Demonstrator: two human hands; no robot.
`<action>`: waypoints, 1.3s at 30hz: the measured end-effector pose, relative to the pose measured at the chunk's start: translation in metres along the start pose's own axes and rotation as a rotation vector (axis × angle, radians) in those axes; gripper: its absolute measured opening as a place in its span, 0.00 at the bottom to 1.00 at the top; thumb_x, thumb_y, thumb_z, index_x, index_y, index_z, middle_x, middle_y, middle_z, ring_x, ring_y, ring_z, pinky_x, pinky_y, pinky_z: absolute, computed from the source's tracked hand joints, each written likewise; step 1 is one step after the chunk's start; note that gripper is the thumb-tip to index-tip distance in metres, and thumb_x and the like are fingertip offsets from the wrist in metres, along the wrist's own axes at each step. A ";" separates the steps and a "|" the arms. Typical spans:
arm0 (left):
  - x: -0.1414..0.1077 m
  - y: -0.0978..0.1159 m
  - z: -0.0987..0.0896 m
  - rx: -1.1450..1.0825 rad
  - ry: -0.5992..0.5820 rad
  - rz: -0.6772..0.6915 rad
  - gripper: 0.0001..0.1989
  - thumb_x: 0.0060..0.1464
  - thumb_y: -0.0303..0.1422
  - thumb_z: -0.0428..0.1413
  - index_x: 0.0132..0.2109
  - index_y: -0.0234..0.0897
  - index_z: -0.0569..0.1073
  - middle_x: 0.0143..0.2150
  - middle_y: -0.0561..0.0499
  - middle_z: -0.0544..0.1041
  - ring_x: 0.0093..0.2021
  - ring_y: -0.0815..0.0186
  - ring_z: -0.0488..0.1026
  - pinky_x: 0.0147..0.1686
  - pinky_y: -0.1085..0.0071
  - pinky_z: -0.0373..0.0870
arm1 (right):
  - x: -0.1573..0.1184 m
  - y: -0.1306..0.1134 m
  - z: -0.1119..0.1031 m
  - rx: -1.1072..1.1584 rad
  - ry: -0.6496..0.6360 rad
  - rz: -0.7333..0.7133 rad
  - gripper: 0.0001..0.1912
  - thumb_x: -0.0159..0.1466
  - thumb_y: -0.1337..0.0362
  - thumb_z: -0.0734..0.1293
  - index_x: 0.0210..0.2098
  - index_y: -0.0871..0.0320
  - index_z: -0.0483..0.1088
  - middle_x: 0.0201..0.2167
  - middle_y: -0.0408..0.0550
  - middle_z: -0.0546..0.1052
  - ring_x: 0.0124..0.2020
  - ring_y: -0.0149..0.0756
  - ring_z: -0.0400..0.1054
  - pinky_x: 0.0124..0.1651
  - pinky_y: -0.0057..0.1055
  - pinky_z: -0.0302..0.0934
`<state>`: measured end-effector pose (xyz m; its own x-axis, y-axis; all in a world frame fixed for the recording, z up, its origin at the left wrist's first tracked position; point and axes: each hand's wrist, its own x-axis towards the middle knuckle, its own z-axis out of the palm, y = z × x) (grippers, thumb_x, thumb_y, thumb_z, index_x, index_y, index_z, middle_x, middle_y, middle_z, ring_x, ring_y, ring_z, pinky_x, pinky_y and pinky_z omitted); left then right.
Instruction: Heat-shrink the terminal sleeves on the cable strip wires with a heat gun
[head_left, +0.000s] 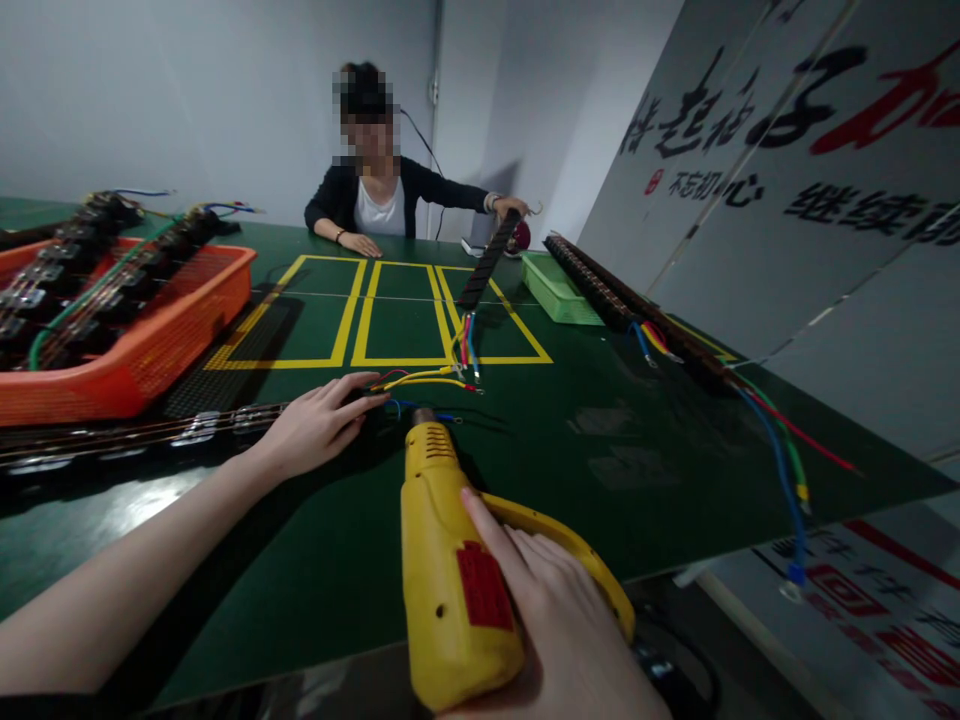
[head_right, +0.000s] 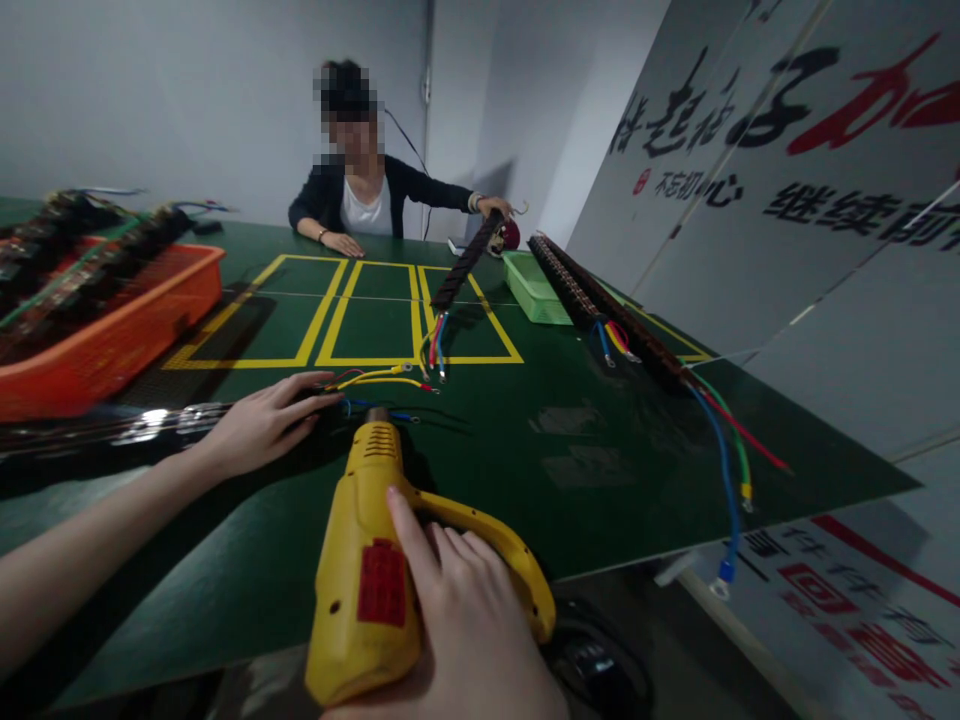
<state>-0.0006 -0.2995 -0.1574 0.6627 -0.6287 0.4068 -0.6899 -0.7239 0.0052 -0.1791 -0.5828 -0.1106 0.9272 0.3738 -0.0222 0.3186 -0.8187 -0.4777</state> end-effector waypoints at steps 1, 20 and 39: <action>0.000 0.001 0.000 0.029 -0.010 -0.005 0.23 0.60 0.32 0.44 0.62 0.47 0.63 0.65 0.45 0.58 0.57 0.53 0.66 0.51 0.53 0.70 | -0.005 0.004 -0.003 -0.003 0.012 0.014 0.69 0.38 0.32 0.69 0.68 0.49 0.34 0.62 0.50 0.61 0.58 0.50 0.61 0.57 0.44 0.59; 0.007 0.011 -0.005 -0.127 0.100 -0.016 0.11 0.60 0.36 0.48 0.44 0.43 0.74 0.54 0.49 0.70 0.50 0.62 0.71 0.48 0.63 0.69 | 0.003 -0.025 0.014 0.034 -0.028 0.037 0.69 0.40 0.33 0.70 0.69 0.54 0.33 0.59 0.54 0.64 0.57 0.52 0.61 0.58 0.47 0.57; -0.001 0.006 -0.011 -0.127 0.299 -0.129 0.08 0.62 0.33 0.46 0.40 0.37 0.69 0.42 0.48 0.73 0.44 0.64 0.70 0.46 0.66 0.66 | 0.008 -0.016 0.021 -0.056 -0.141 -0.060 0.55 0.52 0.56 0.68 0.68 0.50 0.31 0.56 0.51 0.67 0.56 0.49 0.61 0.62 0.46 0.52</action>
<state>-0.0085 -0.2996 -0.1476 0.6452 -0.4091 0.6452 -0.6489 -0.7392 0.1802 -0.1814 -0.5575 -0.1218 0.8708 0.4768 -0.1199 0.3866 -0.8148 -0.4321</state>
